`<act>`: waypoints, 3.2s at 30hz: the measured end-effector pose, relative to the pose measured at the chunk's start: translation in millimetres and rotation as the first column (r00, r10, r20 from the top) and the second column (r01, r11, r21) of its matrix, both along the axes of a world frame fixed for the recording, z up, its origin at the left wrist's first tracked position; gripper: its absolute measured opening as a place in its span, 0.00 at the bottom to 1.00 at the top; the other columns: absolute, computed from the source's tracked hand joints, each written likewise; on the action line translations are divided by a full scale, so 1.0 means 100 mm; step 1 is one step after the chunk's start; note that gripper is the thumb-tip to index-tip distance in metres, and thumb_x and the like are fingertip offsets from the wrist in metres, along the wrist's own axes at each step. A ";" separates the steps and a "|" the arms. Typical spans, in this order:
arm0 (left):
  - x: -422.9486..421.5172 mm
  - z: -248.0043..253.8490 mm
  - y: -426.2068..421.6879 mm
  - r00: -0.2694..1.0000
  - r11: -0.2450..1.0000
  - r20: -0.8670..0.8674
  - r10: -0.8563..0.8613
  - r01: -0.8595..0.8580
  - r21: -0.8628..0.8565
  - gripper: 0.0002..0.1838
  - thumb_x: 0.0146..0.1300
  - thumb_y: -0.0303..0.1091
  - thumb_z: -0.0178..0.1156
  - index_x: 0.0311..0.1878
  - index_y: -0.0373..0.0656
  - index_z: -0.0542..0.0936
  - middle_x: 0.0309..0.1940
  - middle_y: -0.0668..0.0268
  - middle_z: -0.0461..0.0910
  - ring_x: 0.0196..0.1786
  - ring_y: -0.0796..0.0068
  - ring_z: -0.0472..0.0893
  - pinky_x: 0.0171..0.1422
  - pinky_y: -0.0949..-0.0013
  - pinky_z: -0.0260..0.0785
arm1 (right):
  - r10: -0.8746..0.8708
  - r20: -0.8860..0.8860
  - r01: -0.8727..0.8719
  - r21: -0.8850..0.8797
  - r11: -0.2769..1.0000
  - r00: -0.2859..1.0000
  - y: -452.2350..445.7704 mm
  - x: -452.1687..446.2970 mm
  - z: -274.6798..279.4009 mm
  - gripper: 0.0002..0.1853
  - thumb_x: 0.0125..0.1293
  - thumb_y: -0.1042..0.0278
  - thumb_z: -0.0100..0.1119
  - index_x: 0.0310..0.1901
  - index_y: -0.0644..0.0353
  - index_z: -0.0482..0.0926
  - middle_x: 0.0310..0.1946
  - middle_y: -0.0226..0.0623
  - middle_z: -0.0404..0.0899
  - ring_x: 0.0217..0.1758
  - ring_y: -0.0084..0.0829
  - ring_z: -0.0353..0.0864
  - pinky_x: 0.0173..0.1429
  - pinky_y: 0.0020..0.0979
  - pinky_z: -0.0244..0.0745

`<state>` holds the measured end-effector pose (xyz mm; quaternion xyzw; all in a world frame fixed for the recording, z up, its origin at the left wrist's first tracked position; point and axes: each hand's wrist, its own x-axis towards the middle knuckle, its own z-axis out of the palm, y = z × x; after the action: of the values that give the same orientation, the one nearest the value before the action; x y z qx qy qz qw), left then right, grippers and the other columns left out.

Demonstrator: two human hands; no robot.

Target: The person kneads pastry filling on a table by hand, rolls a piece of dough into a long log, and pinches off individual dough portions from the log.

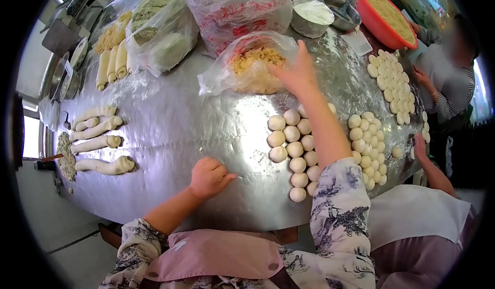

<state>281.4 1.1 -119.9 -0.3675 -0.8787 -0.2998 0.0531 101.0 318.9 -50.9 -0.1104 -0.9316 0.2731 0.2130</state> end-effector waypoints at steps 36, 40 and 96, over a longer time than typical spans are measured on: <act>0.53 0.07 0.04 0.948 0.979 0.258 0.185 -0.200 0.034 0.22 0.63 0.29 0.61 0.62 0.50 0.81 0.62 0.59 0.78 0.72 0.45 0.69 0.75 0.38 0.57 | 0.074 -0.001 -0.074 -0.041 0.996 0.997 -0.65 -0.21 -0.18 0.27 0.61 0.65 0.65 0.63 0.51 0.74 0.58 0.52 0.78 0.56 0.54 0.81 0.59 0.48 0.77; 0.57 0.21 0.09 0.937 0.952 0.173 0.302 -0.304 -0.013 0.22 0.64 0.31 0.62 0.63 0.48 0.80 0.66 0.55 0.73 0.71 0.46 0.70 0.75 0.40 0.58 | -0.075 -0.035 0.063 -0.263 0.963 0.997 -0.24 -0.33 0.16 0.15 0.60 0.73 0.60 0.49 0.56 0.84 0.35 0.44 0.86 0.41 0.40 0.86 0.49 0.41 0.79; -0.21 0.26 -3.26 0.840 0.791 -0.205 0.503 -0.543 -0.282 0.36 0.51 0.56 0.74 0.59 0.46 0.79 0.50 0.60 0.79 0.53 0.55 0.78 0.60 0.52 0.69 | 0.630 0.025 -0.630 -0.016 0.776 0.776 -1.90 2.27 -0.38 0.18 0.61 0.74 0.69 0.53 0.54 0.82 0.47 0.42 0.78 0.49 0.45 0.78 0.53 0.38 0.75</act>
<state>260.0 -324.5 -94.2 -0.1306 -0.9785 -0.1000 0.1242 327.5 128.5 -88.9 0.2030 -0.9169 0.3302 0.0957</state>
